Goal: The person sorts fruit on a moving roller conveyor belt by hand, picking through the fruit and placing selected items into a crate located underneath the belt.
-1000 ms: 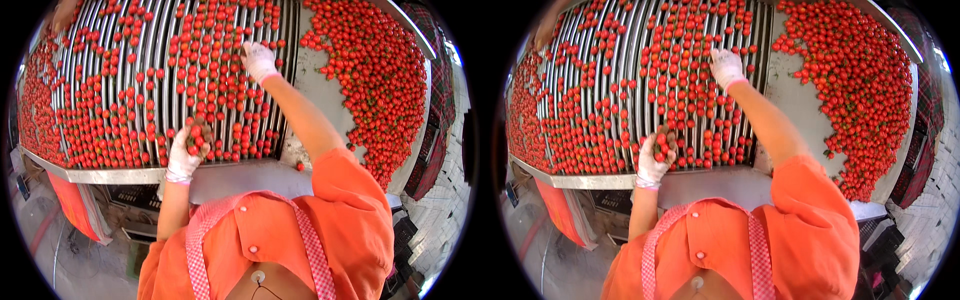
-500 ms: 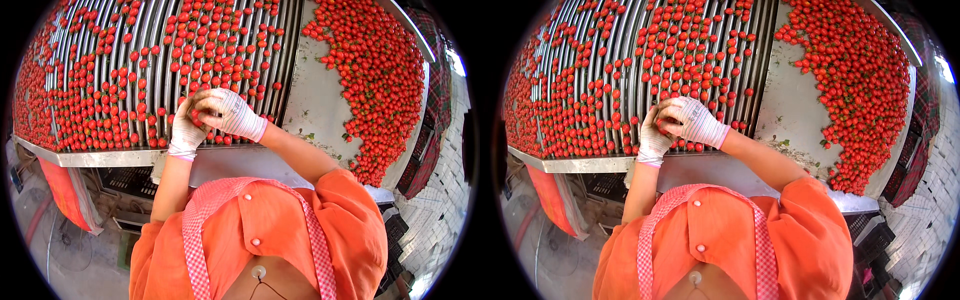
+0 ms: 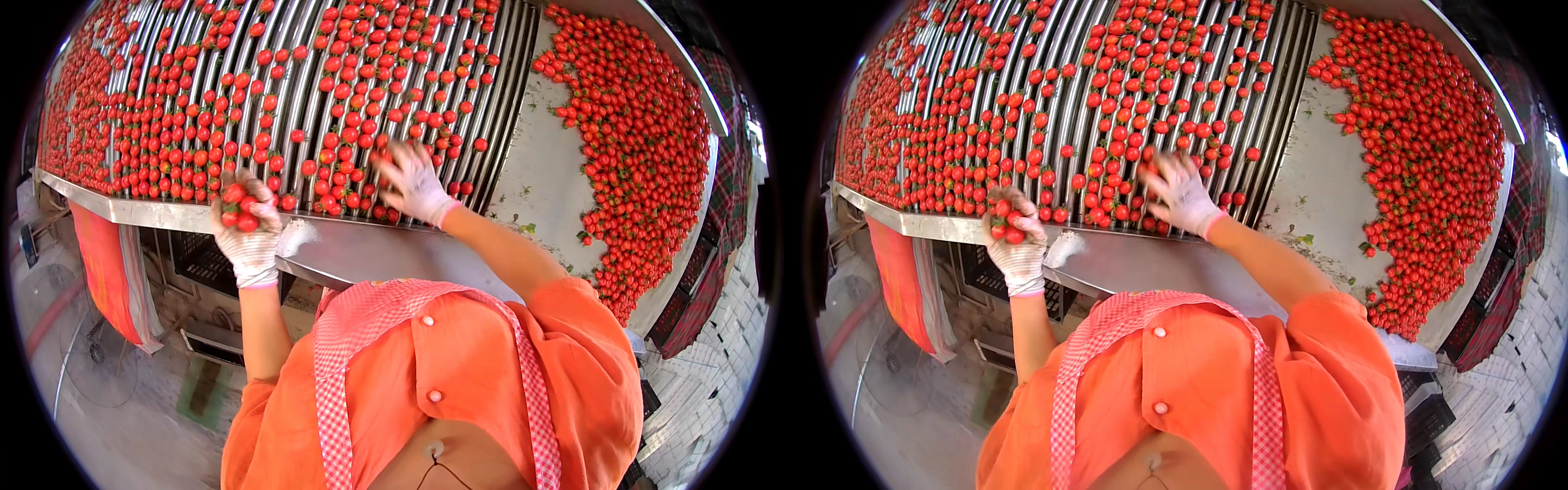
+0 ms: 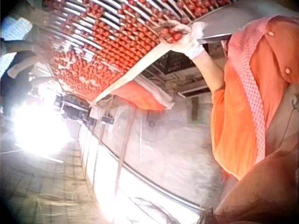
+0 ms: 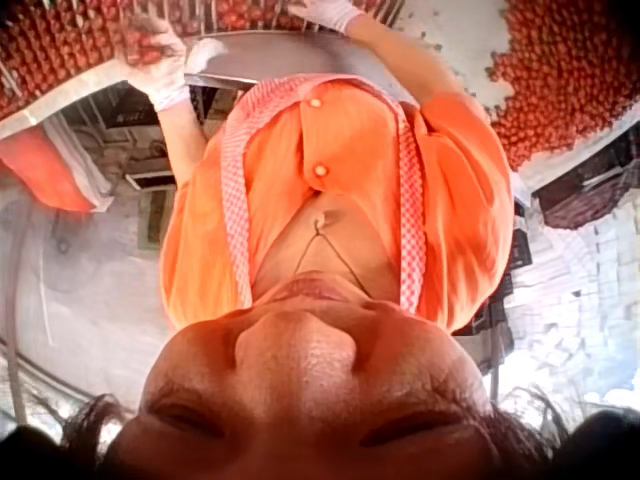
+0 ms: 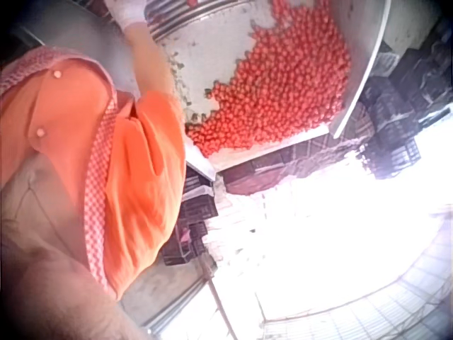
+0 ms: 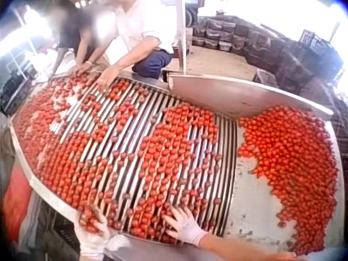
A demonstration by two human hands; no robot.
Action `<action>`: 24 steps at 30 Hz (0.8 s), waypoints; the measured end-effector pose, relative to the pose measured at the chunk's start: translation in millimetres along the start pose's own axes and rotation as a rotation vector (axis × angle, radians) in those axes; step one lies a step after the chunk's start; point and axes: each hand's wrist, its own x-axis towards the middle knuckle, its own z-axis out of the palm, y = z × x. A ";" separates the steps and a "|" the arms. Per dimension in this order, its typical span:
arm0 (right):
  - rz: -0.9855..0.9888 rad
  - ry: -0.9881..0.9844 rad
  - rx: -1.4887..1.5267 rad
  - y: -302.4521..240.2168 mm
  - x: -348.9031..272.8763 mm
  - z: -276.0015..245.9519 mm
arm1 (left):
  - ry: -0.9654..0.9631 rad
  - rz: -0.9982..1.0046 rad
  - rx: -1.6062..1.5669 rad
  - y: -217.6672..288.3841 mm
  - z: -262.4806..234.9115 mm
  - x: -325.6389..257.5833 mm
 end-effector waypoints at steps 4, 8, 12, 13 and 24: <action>-0.158 -0.156 -0.050 7.2 -58.9 -2.1 | -0.029 0.185 0.064 37.8 -19.8 -49.4; 0.065 0.167 -0.120 13.5 -65.8 -14.3 | 0.075 0.316 0.018 71.4 -78.8 -91.7; -0.096 0.075 0.136 -18.7 -12.7 -15.1 | 0.278 0.438 -0.063 104.6 -152.3 -116.5; -0.098 0.023 0.218 -33.9 0.7 -8.9 | 0.370 0.493 -0.053 114.3 -165.2 -120.2; -0.198 -0.306 -0.075 -19.5 53.5 9.0 | 1.154 1.015 1.294 130.1 -168.0 -109.5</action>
